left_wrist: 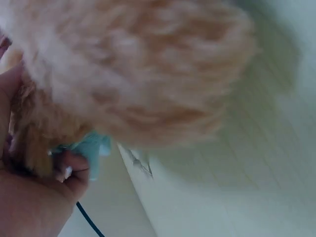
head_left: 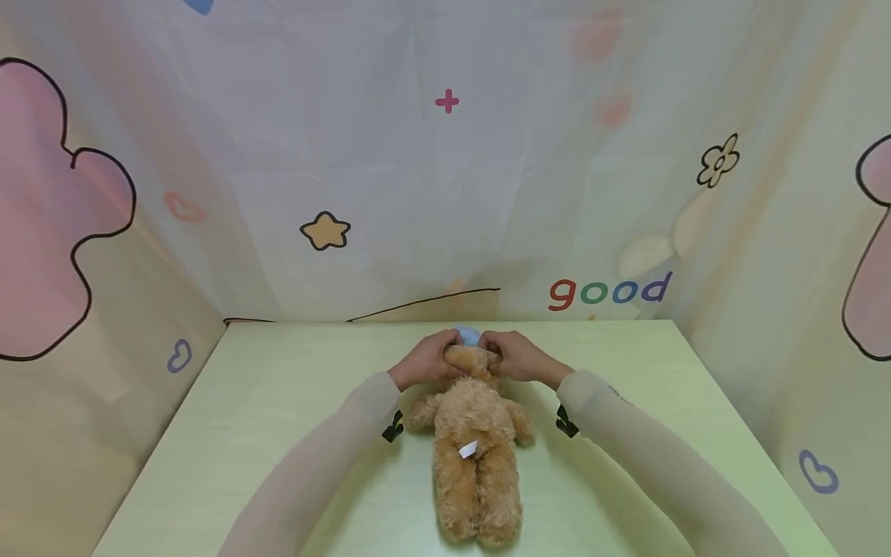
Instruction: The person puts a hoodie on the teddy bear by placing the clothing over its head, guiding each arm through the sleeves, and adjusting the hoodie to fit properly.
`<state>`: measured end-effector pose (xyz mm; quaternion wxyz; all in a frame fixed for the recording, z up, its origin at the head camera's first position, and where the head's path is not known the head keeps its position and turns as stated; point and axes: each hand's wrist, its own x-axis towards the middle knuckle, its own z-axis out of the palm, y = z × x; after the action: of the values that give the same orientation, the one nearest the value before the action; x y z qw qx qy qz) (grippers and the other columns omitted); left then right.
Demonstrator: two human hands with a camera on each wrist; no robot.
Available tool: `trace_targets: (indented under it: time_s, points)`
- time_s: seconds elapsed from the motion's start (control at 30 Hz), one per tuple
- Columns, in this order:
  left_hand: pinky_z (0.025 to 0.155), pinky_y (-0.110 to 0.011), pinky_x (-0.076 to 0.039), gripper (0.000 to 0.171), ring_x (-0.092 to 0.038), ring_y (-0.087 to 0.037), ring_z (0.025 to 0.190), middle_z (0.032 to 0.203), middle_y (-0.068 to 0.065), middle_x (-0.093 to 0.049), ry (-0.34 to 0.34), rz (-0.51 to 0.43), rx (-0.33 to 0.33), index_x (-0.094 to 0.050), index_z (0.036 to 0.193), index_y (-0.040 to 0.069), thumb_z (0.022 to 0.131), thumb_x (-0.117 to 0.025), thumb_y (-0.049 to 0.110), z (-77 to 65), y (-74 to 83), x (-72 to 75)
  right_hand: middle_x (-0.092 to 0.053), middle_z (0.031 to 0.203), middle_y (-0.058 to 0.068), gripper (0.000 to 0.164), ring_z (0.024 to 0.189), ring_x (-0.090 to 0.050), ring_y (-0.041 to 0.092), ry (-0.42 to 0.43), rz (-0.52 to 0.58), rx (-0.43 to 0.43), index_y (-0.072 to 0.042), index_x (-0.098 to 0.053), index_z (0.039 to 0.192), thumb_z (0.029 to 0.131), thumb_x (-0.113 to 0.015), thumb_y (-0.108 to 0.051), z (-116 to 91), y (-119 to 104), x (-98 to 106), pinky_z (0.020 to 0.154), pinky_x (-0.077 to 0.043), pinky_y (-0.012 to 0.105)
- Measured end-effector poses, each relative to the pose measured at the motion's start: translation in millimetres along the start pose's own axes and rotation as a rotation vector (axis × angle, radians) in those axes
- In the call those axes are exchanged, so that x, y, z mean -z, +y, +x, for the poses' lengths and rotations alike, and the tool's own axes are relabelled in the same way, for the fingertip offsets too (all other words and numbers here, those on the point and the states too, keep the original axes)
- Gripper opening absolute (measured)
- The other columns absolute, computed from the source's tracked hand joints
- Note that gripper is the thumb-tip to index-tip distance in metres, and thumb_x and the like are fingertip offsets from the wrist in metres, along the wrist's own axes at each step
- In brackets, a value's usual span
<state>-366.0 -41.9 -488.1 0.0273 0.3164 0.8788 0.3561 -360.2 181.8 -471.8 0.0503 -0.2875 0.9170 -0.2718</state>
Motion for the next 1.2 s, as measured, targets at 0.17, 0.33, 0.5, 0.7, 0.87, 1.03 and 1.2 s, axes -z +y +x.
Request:
trace_targets:
  time_s: [0.17, 0.33, 0.5, 0.7, 0.87, 1.03, 1.2]
  points:
    - [0.066, -0.026, -0.034, 0.038, -0.043, -0.013, 0.072, 0.075, 0.005, -0.044, 0.092, 0.145, -0.034, -0.047, 0.081, 0.015, 0.079, -0.084, 0.022, -2.6, 1.2, -8.6, -0.044, 0.066, -0.007, 0.019, 0.060, -0.037, 0.009, 0.139, -0.153, 0.100, -0.017, -0.054, 0.086, 0.082, -0.065, -0.001, -3.9, -4.7, -7.2, 0.061, -0.031, 0.025]
    - [0.064, -0.028, -0.034, 0.037, -0.043, -0.017, 0.069, 0.077, 0.001, -0.044, 0.065, 0.126, -0.012, -0.047, 0.086, 0.014, 0.085, -0.077, 0.036, -6.3, -0.7, -5.4, -0.039, 0.061, -0.006, 0.018, 0.056, -0.031, 0.009, 0.181, -0.238, 0.118, -0.014, -0.051, 0.081, 0.080, -0.064, -0.001, -4.0, -6.2, -8.1, 0.059, -0.026, 0.024]
    - [0.096, -0.043, -0.047, 0.041, -0.054, -0.026, 0.119, 0.132, -0.006, -0.054, -0.096, -0.133, 0.134, -0.052, 0.127, 0.016, 0.092, -0.067, 0.030, -16.1, -5.5, 12.4, -0.050, 0.066, -0.003, 0.009, 0.059, -0.041, 0.011, 0.173, -0.219, 0.045, -0.012, -0.057, 0.086, 0.084, -0.063, -0.005, -6.2, -7.5, -7.3, 0.058, -0.032, 0.026]
    - [0.106, -0.046, -0.043, 0.046, -0.048, -0.028, 0.133, 0.141, -0.011, -0.051, -0.101, -0.128, 0.121, -0.051, 0.131, 0.011, 0.090, -0.070, 0.013, -20.2, -6.8, 16.4, -0.057, 0.084, 0.001, 0.009, 0.070, -0.046, 0.014, 0.160, -0.210, 0.050, -0.012, -0.061, 0.095, 0.089, -0.059, -0.007, -9.1, -9.0, -6.1, 0.067, -0.040, 0.033]
    - [0.082, -0.034, -0.045, 0.029, -0.054, -0.017, 0.085, 0.108, -0.007, -0.056, -0.039, -0.070, 0.062, -0.053, 0.111, 0.009, 0.088, -0.069, 0.004, -18.0, -11.0, 9.7, -0.063, 0.113, 0.007, 0.031, 0.096, -0.057, 0.021, 0.021, -0.013, 0.033, -0.010, -0.061, 0.117, 0.087, -0.064, -0.012, -15.5, -8.1, 3.1, 0.084, -0.049, 0.040]
    - [0.073, -0.031, -0.034, 0.024, -0.041, -0.015, 0.075, 0.087, -0.002, -0.043, -0.006, 0.003, -0.050, -0.045, 0.094, 0.008, 0.086, -0.066, -0.003, -14.6, -12.7, 6.3, -0.062, 0.125, 0.010, 0.042, 0.111, -0.061, 0.027, -0.050, 0.075, 0.027, -0.011, -0.057, 0.125, 0.087, -0.073, -0.011, -16.3, -2.2, 6.6, 0.091, -0.052, 0.044]
    - [0.070, -0.031, -0.030, 0.029, -0.039, -0.016, 0.073, 0.077, 0.001, -0.032, 0.039, 0.112, -0.088, -0.039, 0.083, 0.010, 0.079, -0.057, -0.012, -12.7, -18.6, 2.8, -0.066, 0.098, 0.003, 0.028, 0.083, -0.058, 0.013, 0.049, 0.039, 0.052, -0.013, -0.061, 0.113, 0.087, -0.073, -0.010, -13.3, -4.0, -7.0, 0.074, -0.048, 0.030]
